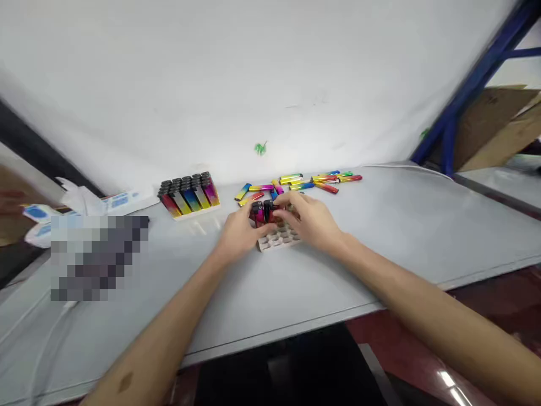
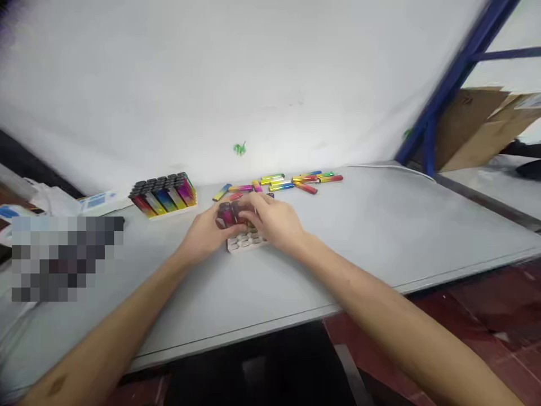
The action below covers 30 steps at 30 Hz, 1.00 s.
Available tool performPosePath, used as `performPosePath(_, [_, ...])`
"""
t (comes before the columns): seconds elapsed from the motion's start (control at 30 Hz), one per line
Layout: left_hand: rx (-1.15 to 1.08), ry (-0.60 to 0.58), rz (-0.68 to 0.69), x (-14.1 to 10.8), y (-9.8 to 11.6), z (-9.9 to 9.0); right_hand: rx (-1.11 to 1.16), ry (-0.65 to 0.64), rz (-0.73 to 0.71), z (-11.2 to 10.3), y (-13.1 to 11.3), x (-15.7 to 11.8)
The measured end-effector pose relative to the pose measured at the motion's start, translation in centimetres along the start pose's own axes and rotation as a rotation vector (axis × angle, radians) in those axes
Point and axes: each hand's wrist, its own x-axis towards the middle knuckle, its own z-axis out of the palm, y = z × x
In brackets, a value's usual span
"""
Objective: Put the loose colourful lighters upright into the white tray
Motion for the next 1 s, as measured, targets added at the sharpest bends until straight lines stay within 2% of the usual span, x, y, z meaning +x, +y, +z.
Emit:
performPosePath(0.17, [0.013, 0.003, -0.009, 0.0, 0.1, 0.2, 0.004, -0.006, -0.102, 0.4, 0.4, -0.3])
performPosePath(0.27, [0.04, 0.008, -0.027, 0.0, 0.1, 0.3, 0.019, 0.058, -0.108, 0.1, 0.5, -0.3])
performPosePath(0.37, [0.084, 0.012, -0.04, 0.0, 0.2, 0.1, 0.01, 0.203, -0.023, -0.9, 1.4, 0.2])
performPosePath(0.47, [0.117, 0.001, -0.045, 0.1, 0.1, -0.2, -0.084, 0.305, 0.153, -2.2, 3.9, 0.9])
performPosePath(0.53, [0.126, 0.002, -0.057, 0.1, -0.1, -0.6, -0.217, 0.279, 0.308, -2.8, 6.1, 1.1])
performPosePath(0.63, [0.093, 0.001, -0.068, 0.2, -0.6, -1.1, -0.473, 0.086, 0.568, -3.2, 9.1, 1.1])
performPosePath(0.7, [0.045, -0.015, -0.061, 0.3, -0.9, -1.4, -0.54, -0.039, 0.69, -3.1, 10.1, 1.0])
performPosePath(0.8, [-0.003, -0.034, -0.054, 0.3, -1.1, -1.7, -0.531, -0.098, 0.745, -2.9, 10.4, 0.9])
performPosePath(1.0, [-0.02, -0.063, -0.06, 0.4, -1.1, -1.7, -0.53, -0.066, 0.743, -2.5, 10.7, 1.0])
